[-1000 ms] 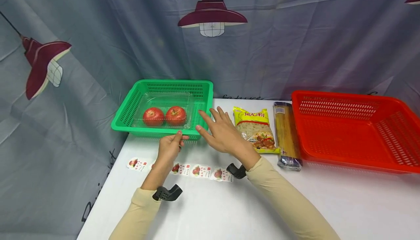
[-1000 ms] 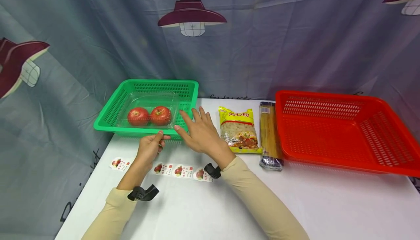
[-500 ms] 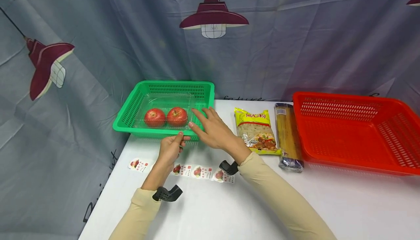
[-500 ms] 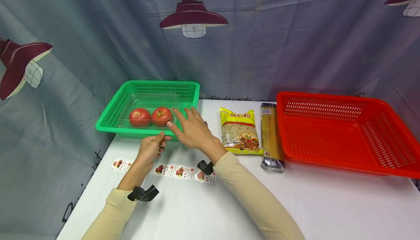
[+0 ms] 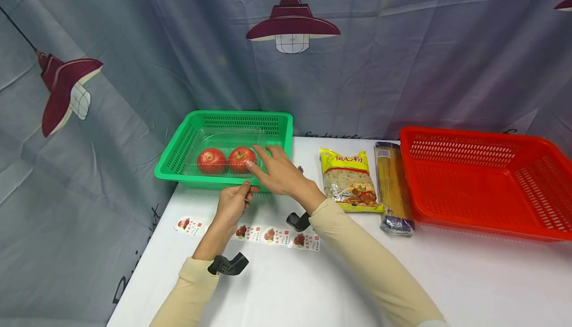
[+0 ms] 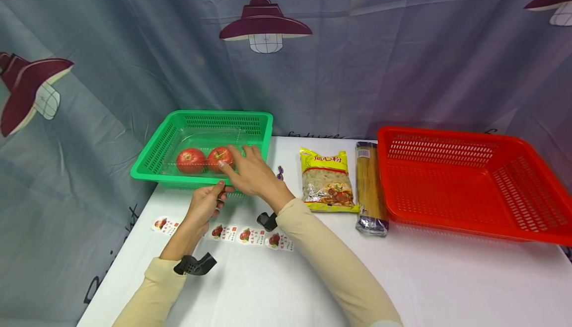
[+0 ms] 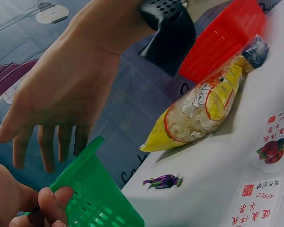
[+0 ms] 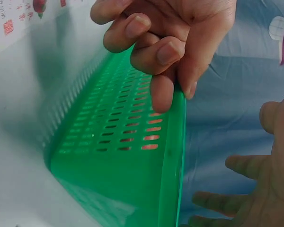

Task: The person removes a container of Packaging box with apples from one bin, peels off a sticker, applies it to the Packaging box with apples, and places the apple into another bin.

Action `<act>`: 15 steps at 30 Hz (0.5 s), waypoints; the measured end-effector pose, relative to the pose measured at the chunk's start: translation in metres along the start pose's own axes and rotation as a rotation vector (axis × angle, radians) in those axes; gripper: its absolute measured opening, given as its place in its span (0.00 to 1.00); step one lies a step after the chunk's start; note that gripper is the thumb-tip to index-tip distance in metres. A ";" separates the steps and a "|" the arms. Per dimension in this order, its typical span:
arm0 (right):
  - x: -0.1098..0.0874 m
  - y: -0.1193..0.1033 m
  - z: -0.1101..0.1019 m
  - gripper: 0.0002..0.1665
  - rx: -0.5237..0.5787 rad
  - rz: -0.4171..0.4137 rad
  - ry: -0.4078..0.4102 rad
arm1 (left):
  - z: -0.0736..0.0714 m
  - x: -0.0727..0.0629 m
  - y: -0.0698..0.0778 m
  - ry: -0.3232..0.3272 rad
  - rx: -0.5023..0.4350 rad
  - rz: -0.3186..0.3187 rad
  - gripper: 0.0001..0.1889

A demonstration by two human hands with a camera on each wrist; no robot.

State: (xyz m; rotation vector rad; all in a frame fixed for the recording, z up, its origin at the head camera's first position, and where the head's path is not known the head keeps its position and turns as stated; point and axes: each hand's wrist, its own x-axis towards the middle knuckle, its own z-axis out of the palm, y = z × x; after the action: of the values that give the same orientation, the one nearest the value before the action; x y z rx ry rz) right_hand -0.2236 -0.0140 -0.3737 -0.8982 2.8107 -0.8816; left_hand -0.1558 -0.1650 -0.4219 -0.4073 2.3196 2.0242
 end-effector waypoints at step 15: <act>0.031 -0.004 0.009 0.42 0.066 0.084 -0.053 | 0.000 0.003 -0.001 0.000 0.006 -0.017 0.23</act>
State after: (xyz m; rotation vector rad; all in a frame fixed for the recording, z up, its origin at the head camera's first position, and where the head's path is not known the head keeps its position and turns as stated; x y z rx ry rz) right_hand -0.2448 -0.0385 -0.3759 -0.7768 2.7349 -0.9187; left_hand -0.1581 -0.1659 -0.4237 -0.4252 2.3130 2.0089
